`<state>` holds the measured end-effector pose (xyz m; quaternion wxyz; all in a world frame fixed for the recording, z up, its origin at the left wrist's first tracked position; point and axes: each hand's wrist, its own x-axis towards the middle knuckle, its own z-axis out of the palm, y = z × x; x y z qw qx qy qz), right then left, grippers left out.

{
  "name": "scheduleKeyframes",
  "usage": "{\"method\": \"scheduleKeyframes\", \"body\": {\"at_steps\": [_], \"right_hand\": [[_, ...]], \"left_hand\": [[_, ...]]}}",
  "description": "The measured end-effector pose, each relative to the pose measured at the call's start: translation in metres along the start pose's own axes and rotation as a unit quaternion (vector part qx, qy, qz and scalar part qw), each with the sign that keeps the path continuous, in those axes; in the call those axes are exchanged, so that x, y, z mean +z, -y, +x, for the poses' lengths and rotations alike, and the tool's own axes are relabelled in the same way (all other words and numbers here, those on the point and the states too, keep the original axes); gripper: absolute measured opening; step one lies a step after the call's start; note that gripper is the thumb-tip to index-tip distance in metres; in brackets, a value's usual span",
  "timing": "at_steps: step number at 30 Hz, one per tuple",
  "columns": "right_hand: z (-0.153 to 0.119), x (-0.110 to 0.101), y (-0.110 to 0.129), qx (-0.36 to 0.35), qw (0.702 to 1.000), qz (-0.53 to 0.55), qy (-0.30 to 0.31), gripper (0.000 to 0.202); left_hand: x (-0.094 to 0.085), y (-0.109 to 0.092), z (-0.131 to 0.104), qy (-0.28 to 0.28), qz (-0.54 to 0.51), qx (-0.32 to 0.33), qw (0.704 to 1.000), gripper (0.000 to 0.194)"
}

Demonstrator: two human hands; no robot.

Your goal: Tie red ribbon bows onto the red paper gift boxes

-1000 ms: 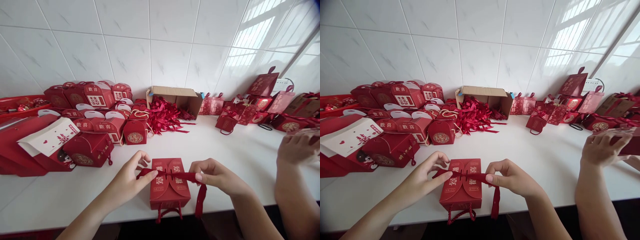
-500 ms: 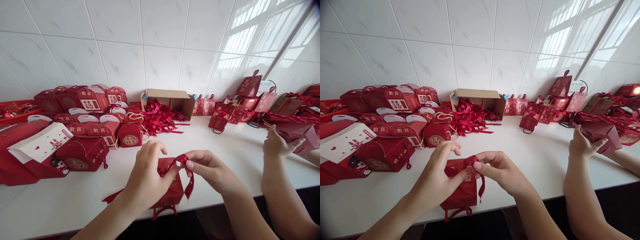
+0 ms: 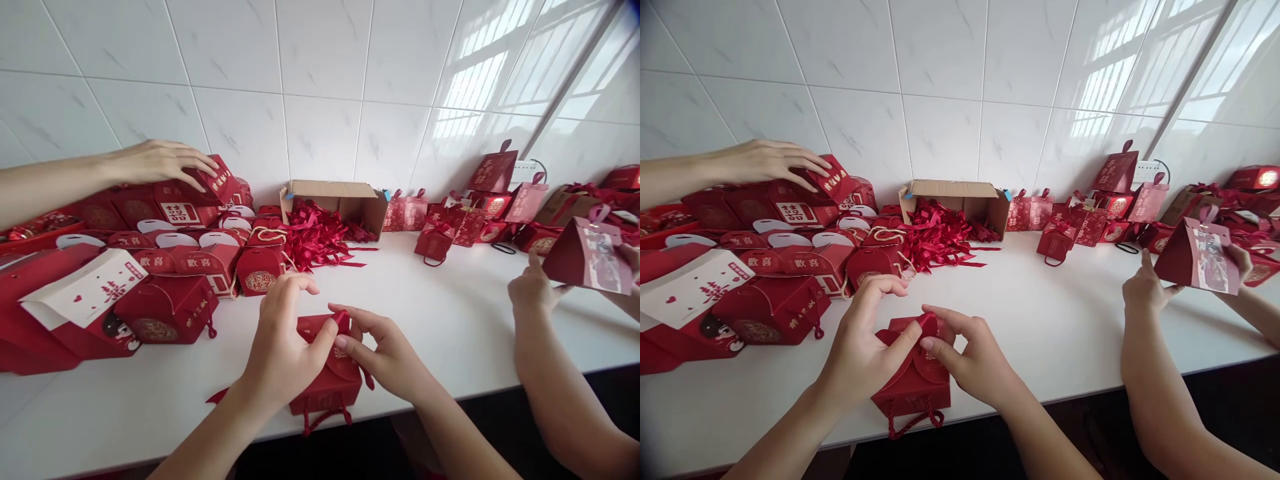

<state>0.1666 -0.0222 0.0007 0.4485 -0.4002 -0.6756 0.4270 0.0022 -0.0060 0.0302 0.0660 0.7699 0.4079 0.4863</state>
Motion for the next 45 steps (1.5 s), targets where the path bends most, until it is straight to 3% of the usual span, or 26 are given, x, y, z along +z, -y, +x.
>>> {"method": "scheduleKeyframes", "body": {"at_steps": [3,7,15,18,20,22,25,29,32,37,41,43,45], "right_hand": [[0.003,0.006,0.001,-0.005,1.000,-0.018,-0.016,0.021],[0.003,0.009,0.000,-0.012,0.999,0.014,-0.050,0.021],[0.002,0.013,-0.005,-0.013,0.998,0.026,-0.063,0.010],[0.001,0.015,-0.008,0.001,0.998,0.018,-0.064,0.012],[0.001,0.016,-0.011,0.010,0.998,0.018,-0.061,0.015],[0.001,0.015,-0.013,0.016,0.998,0.022,-0.052,0.017],[0.001,0.013,-0.013,0.011,0.999,0.035,-0.014,0.019],[0.002,0.012,-0.006,0.001,0.999,0.024,0.025,0.020],[0.001,0.012,-0.003,-0.008,1.000,-0.014,0.023,0.019],[-0.001,0.009,-0.003,-0.021,0.999,-0.029,0.029,0.019],[-0.001,0.009,-0.003,-0.025,0.999,-0.041,0.025,0.021],[0.000,0.011,-0.003,-0.020,0.999,-0.037,0.015,0.022],[0.002,0.013,-0.003,-0.008,1.000,-0.020,0.002,0.022]], "left_hand": [[-0.003,0.003,-0.003,0.018,-0.024,-0.026,0.999,0.023],[-0.010,0.005,-0.006,0.048,-0.034,-0.058,0.997,0.018],[-0.015,0.006,-0.010,0.030,-0.011,-0.081,0.996,0.016],[-0.028,0.010,-0.008,0.105,-0.037,-0.113,0.987,0.015],[-0.038,0.017,-0.009,0.181,-0.062,-0.138,0.972,0.013],[-0.044,0.027,-0.011,0.215,-0.080,-0.175,0.957,0.014],[-0.043,0.043,-0.018,0.214,-0.102,-0.253,0.938,0.020],[-0.033,0.058,-0.026,0.258,-0.207,-0.332,0.883,0.028],[-0.029,0.060,-0.025,0.278,-0.283,-0.364,0.842,0.031],[-0.027,0.059,-0.021,0.286,-0.312,-0.388,0.818,0.033],[-0.029,0.062,-0.021,0.301,-0.291,-0.380,0.825,0.034],[-0.033,0.062,-0.020,0.282,-0.244,-0.367,0.852,0.032],[-0.037,0.057,-0.017,0.223,-0.182,-0.344,0.894,0.032]]}}
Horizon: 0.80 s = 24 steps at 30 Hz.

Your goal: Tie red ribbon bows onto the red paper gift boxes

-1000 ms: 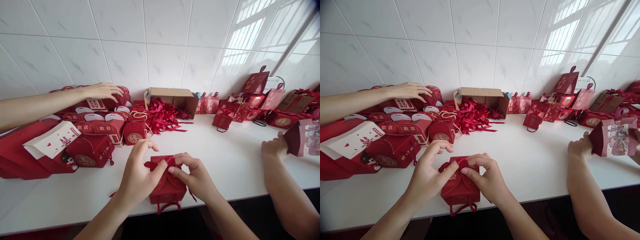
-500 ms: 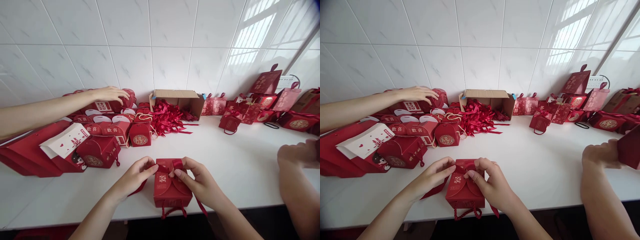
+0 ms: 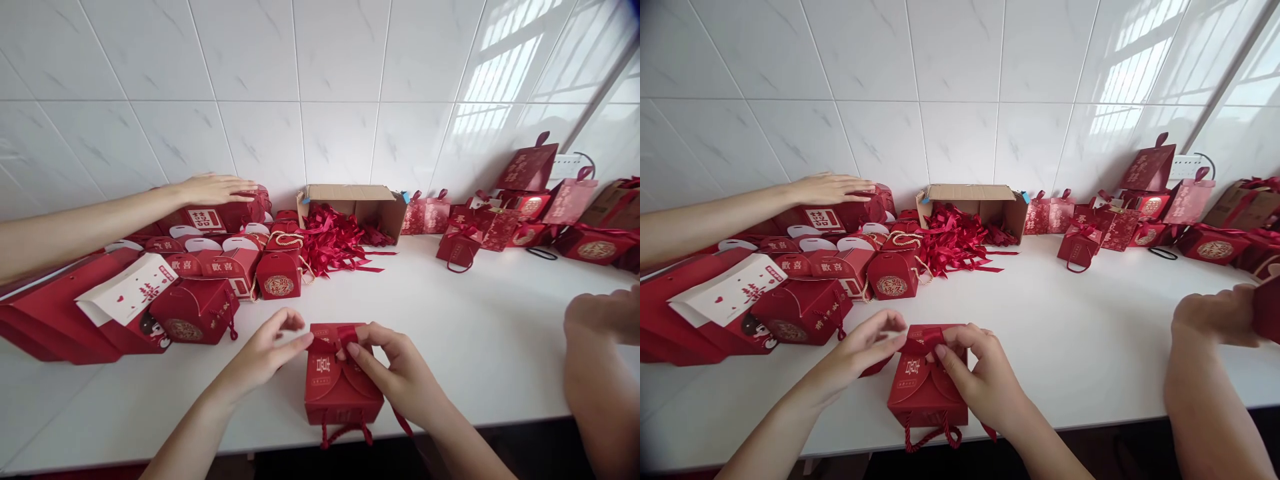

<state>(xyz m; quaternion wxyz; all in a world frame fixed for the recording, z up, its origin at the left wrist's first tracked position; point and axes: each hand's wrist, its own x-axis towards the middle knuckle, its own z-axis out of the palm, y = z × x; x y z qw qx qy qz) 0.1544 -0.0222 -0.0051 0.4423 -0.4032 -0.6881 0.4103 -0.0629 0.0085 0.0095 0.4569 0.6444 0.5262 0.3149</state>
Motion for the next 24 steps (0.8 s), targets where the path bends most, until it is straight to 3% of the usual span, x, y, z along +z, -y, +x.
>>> {"method": "scheduleKeyframes", "body": {"at_steps": [3,6,9,18,24], "right_hand": [[0.001,0.003,0.000,0.017,0.999,0.028,-0.020,0.021],[0.001,0.005,0.001,0.017,0.999,0.035,-0.032,0.019],[-0.001,0.005,0.001,0.010,0.999,0.035,-0.035,0.018],[-0.002,0.010,-0.005,-0.015,0.995,0.077,-0.068,0.008],[-0.003,0.011,-0.007,-0.005,0.997,-0.006,-0.079,0.011]], "left_hand": [[0.004,-0.017,-0.005,-0.052,0.039,0.074,0.995,0.033],[0.017,-0.035,-0.006,0.006,0.057,0.150,0.987,0.027],[0.028,-0.044,0.000,0.014,0.052,0.196,0.979,0.015],[0.030,-0.036,0.011,-0.108,0.032,0.174,0.978,0.020],[0.030,-0.026,0.009,-0.108,0.016,0.135,0.985,0.022]]}}
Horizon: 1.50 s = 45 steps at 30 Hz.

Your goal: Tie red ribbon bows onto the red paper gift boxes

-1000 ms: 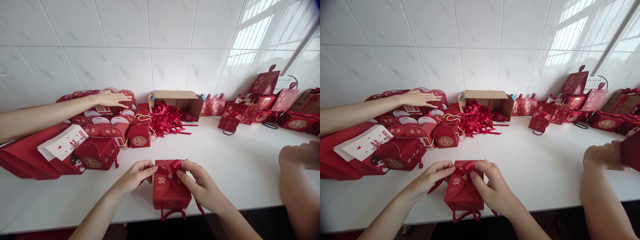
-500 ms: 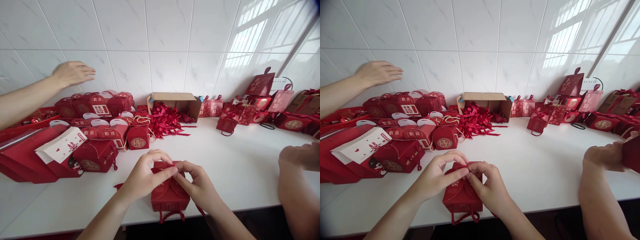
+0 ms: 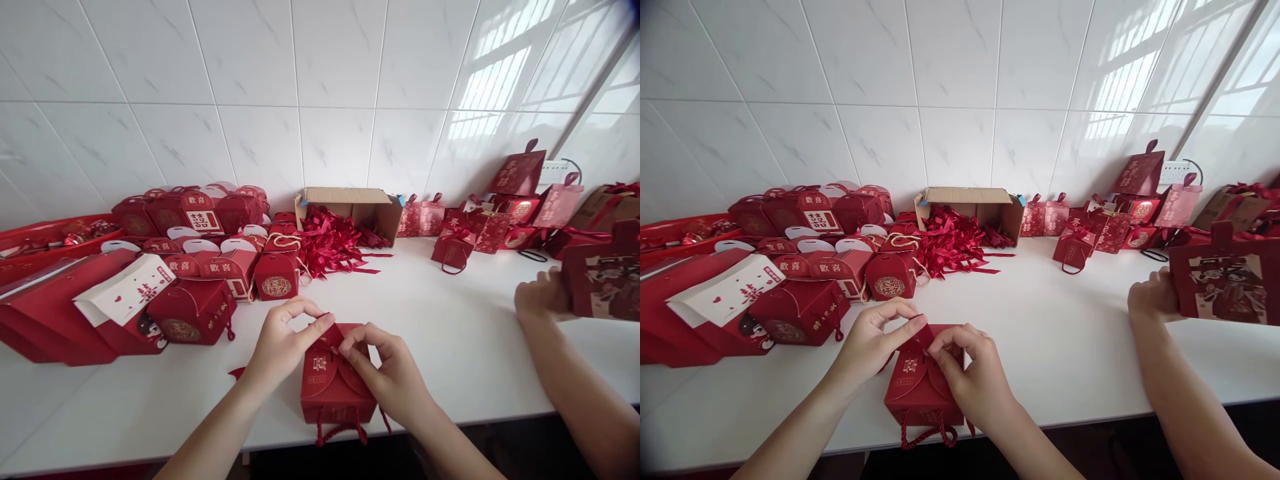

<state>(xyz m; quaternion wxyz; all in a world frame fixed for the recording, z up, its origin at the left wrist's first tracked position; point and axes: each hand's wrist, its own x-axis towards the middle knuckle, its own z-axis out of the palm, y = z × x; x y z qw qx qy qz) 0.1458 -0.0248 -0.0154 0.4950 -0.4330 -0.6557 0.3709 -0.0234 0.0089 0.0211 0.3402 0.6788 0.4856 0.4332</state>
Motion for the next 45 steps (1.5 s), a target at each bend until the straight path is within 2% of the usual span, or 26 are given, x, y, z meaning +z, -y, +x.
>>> {"method": "scheduleKeyframes", "body": {"at_steps": [4,6,8,10,12,14,20,26,31,35,39,45], "right_hand": [[-0.002,0.000,-0.001,0.012,1.000,-0.009,-0.002,0.014],[-0.003,0.000,-0.002,0.004,1.000,-0.008,-0.004,0.014],[-0.002,0.001,-0.003,-0.018,1.000,-0.006,0.001,0.015],[-0.002,0.001,-0.004,-0.042,0.999,-0.008,0.010,0.018],[-0.001,0.000,-0.003,-0.055,0.998,-0.017,0.017,0.019],[-0.001,-0.001,-0.001,-0.052,0.998,-0.028,0.022,0.019],[-0.001,-0.006,0.009,-0.004,0.999,0.000,0.044,0.016],[-0.003,-0.005,0.006,0.007,0.997,0.057,0.046,0.007],[-0.004,0.001,0.006,0.007,1.000,-0.004,0.019,0.005],[-0.004,0.004,0.009,-0.018,0.999,-0.049,0.012,0.006],[-0.004,0.005,0.010,-0.023,0.998,-0.057,0.004,0.003],[-0.003,0.004,0.015,-0.025,0.998,-0.060,0.017,0.006]], "left_hand": [[-0.008,0.011,-0.010,0.002,-0.002,-0.048,0.999,0.033],[-0.012,0.021,-0.014,-0.020,0.029,-0.070,0.997,0.035],[-0.013,0.030,-0.018,-0.018,0.060,-0.080,0.995,0.034],[-0.013,0.037,-0.020,0.036,0.039,-0.093,0.994,0.034],[-0.012,0.040,-0.020,0.099,-0.026,-0.119,0.988,0.038],[-0.013,0.038,-0.021,0.129,-0.079,-0.140,0.979,0.041],[-0.017,0.032,-0.021,0.102,-0.089,-0.141,0.981,0.040],[-0.014,0.034,-0.022,0.088,-0.059,-0.126,0.986,0.044],[-0.019,0.016,-0.037,0.066,-0.034,-0.063,0.995,0.042],[-0.018,-0.006,-0.046,0.077,0.018,-0.062,0.995,0.034],[-0.014,-0.027,-0.041,0.105,0.006,-0.058,0.993,0.030],[-0.013,-0.056,-0.026,0.132,-0.026,0.027,0.991,0.032]]}}
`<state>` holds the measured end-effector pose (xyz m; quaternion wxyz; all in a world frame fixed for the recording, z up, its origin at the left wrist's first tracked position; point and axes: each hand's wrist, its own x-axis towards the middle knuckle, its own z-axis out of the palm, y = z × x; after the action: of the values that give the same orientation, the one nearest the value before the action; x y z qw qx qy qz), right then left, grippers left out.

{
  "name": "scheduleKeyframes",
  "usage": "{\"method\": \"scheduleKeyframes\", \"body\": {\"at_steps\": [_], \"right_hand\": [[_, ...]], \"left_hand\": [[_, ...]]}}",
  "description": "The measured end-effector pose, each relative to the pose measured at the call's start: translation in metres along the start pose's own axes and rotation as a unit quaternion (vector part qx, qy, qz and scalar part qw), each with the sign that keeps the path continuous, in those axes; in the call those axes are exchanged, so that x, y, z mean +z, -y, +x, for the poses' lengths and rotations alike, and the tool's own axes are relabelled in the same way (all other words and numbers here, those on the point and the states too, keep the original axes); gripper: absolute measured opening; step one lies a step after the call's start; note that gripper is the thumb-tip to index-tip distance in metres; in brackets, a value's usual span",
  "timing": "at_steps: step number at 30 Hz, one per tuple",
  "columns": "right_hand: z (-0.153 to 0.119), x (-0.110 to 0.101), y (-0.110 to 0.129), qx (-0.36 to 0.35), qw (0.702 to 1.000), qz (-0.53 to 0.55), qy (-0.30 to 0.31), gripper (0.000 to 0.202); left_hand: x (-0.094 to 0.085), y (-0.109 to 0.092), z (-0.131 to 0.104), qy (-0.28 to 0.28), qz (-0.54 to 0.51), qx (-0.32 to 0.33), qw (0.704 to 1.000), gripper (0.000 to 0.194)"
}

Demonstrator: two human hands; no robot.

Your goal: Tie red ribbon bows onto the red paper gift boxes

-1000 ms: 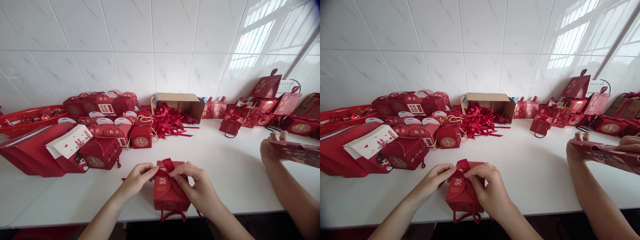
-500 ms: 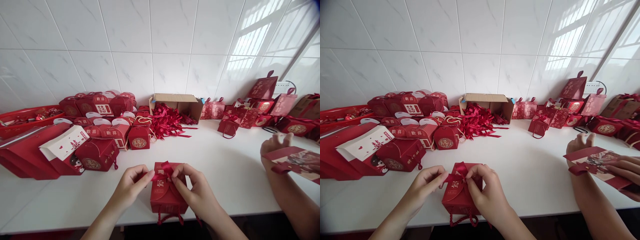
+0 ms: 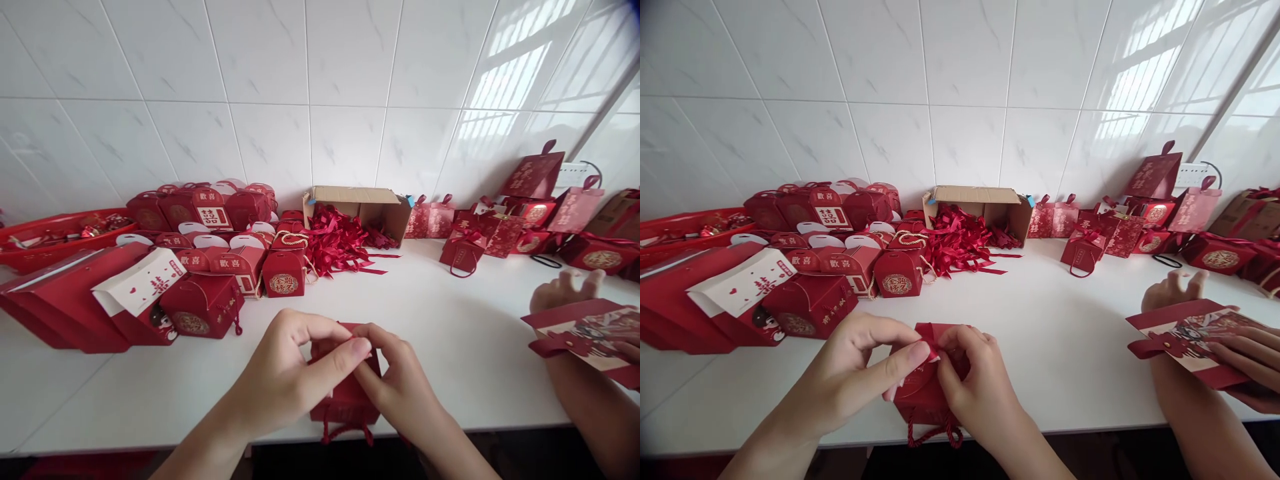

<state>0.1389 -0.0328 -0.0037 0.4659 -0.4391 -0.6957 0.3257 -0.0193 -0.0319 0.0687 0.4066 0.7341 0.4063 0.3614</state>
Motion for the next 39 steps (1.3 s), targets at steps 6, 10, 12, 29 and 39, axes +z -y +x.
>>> {"method": "scheduleKeyframes", "body": {"at_steps": [6,10,12,29,39], "right_hand": [[-0.002,-0.003,0.001,-0.023,1.000,-0.012,0.015,0.012],[-0.004,-0.004,-0.002,-0.024,0.999,-0.046,0.012,0.003],[-0.004,-0.003,-0.004,-0.006,0.999,-0.039,0.010,0.012],[-0.006,0.006,-0.008,0.051,0.997,0.038,-0.054,0.029],[-0.007,0.016,-0.007,0.030,0.989,0.078,-0.118,0.016]], "left_hand": [[-0.002,-0.023,0.021,0.109,-0.017,-0.007,0.994,0.035],[0.001,-0.029,0.040,0.126,-0.030,0.008,0.992,0.033],[0.003,-0.027,0.050,0.126,-0.047,0.010,0.991,0.033],[-0.005,0.057,0.009,-0.027,-0.010,-0.036,0.999,0.013],[0.012,0.062,-0.005,-0.069,0.004,0.007,0.998,0.005]]}}
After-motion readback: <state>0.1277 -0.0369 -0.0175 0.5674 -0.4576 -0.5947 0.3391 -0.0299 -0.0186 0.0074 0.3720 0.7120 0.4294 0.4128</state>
